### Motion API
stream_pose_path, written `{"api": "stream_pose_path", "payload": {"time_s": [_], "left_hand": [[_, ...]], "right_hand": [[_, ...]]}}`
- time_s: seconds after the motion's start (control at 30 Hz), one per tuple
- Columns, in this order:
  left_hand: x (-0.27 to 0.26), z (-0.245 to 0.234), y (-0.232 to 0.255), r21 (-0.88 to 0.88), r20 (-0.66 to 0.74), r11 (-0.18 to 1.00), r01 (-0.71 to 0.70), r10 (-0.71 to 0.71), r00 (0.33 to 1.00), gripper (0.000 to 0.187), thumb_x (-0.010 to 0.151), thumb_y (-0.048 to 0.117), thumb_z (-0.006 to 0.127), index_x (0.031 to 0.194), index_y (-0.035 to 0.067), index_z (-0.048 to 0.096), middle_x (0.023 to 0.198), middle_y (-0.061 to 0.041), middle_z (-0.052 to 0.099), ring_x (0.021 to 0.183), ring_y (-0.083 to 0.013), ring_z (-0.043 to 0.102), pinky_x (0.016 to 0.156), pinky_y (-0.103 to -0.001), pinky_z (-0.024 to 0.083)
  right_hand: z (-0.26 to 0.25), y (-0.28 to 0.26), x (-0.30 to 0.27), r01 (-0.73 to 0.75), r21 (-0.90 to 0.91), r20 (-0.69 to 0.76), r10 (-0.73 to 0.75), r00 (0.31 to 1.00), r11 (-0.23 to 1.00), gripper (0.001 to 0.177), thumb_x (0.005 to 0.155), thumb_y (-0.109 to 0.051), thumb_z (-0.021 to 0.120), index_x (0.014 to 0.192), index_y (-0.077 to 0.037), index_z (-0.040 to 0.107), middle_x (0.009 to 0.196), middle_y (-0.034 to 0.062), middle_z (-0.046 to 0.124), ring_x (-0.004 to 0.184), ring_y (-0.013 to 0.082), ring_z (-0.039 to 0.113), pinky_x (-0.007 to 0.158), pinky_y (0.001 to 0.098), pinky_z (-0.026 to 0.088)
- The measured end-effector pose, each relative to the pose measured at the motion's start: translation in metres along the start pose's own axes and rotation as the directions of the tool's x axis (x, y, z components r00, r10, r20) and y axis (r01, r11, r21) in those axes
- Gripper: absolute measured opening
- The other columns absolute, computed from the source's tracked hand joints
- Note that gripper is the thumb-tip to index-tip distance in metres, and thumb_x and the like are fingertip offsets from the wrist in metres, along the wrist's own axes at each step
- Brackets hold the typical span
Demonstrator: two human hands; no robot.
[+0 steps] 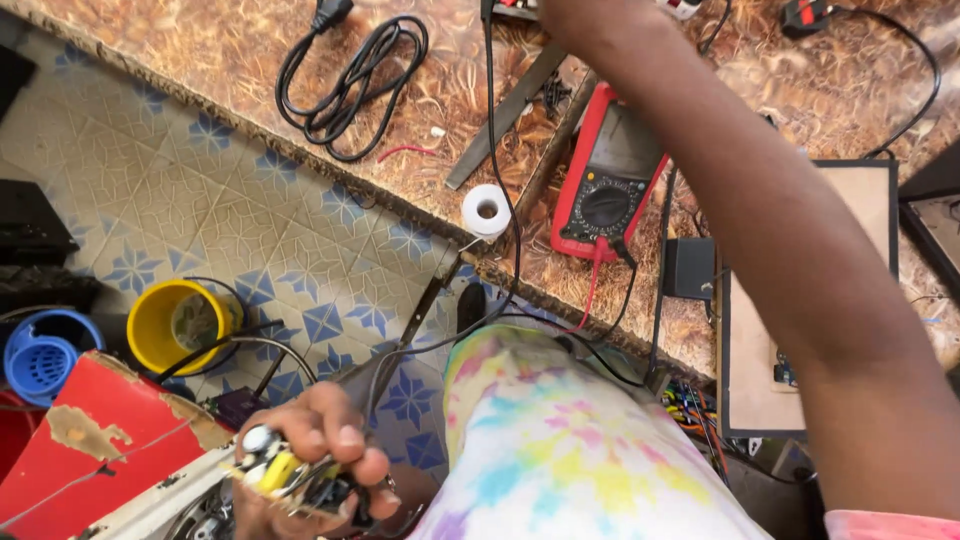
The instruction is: The person holds a small green circuit board and uses a soldering iron to apply solder to its components. They then use pliers to cut a wire and continue soldering the wire ends with the iron and solder wire.
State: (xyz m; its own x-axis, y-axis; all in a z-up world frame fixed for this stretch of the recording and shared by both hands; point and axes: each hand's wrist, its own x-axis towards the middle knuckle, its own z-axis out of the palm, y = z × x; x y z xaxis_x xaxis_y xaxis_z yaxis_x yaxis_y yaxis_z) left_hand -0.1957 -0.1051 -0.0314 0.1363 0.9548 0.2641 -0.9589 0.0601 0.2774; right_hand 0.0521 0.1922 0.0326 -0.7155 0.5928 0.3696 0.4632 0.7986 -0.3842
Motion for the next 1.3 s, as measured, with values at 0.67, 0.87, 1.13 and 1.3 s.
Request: {"api": "stream_pose_path", "payload": {"time_s": [0.67,0.87,1.13,1.3], "left_hand": [[0.140,-0.012,-0.154,0.163,-0.333,0.810,0.563,-0.492,0.805,0.051,0.090,0.014,0.081,0.126,-0.014,0.059,0.120,-0.028,0.069,0.103,-0.0346,0.073,0.077,-0.044,0.066],[0.161,0.015,-0.200,0.193,-0.347,0.623,0.758,-0.680,0.646,0.055,0.082,0.024,0.083,0.123,-0.007,0.064,0.120,-0.021,0.070,0.107,-0.0310,0.073,0.081,-0.045,0.067],[0.164,0.031,-0.223,0.180,-0.299,0.555,0.812,-0.755,0.583,0.052,0.085,0.020,0.081,0.124,-0.009,0.063,0.118,-0.022,0.071,0.108,-0.0328,0.073,0.084,-0.045,0.067],[0.159,0.031,-0.234,0.184,-0.285,0.557,0.810,-0.758,0.587,0.055,0.087,0.023,0.079,0.128,-0.008,0.059,0.120,-0.020,0.069,0.109,-0.0321,0.072,0.084,-0.046,0.067]], "right_hand": [[-0.024,-0.089,-0.342,-0.846,0.367,-0.049,0.916,0.398,0.387,0.033,0.099,-0.033,0.057,0.111,-0.007,0.075,0.086,0.0004,0.069,0.074,0.0107,0.061,0.063,0.0259,0.045],[-0.004,-0.092,-0.379,-0.874,0.477,-0.057,0.996,0.074,0.093,0.034,0.101,-0.035,0.059,0.108,-0.006,0.076,0.075,0.0011,0.062,0.068,0.0113,0.053,0.059,0.0273,0.042],[-0.009,-0.091,-0.409,-0.738,0.674,0.009,0.999,0.047,0.029,0.034,0.101,-0.030,0.061,0.106,0.000,0.074,0.071,0.0030,0.053,0.067,0.0127,0.046,0.058,0.0273,0.038],[-0.019,-0.093,-0.422,-0.742,0.668,0.022,0.995,0.100,0.059,0.030,0.101,-0.025,0.060,0.106,0.000,0.075,0.065,0.0020,0.050,0.059,0.0111,0.043,0.052,0.0270,0.035]]}}
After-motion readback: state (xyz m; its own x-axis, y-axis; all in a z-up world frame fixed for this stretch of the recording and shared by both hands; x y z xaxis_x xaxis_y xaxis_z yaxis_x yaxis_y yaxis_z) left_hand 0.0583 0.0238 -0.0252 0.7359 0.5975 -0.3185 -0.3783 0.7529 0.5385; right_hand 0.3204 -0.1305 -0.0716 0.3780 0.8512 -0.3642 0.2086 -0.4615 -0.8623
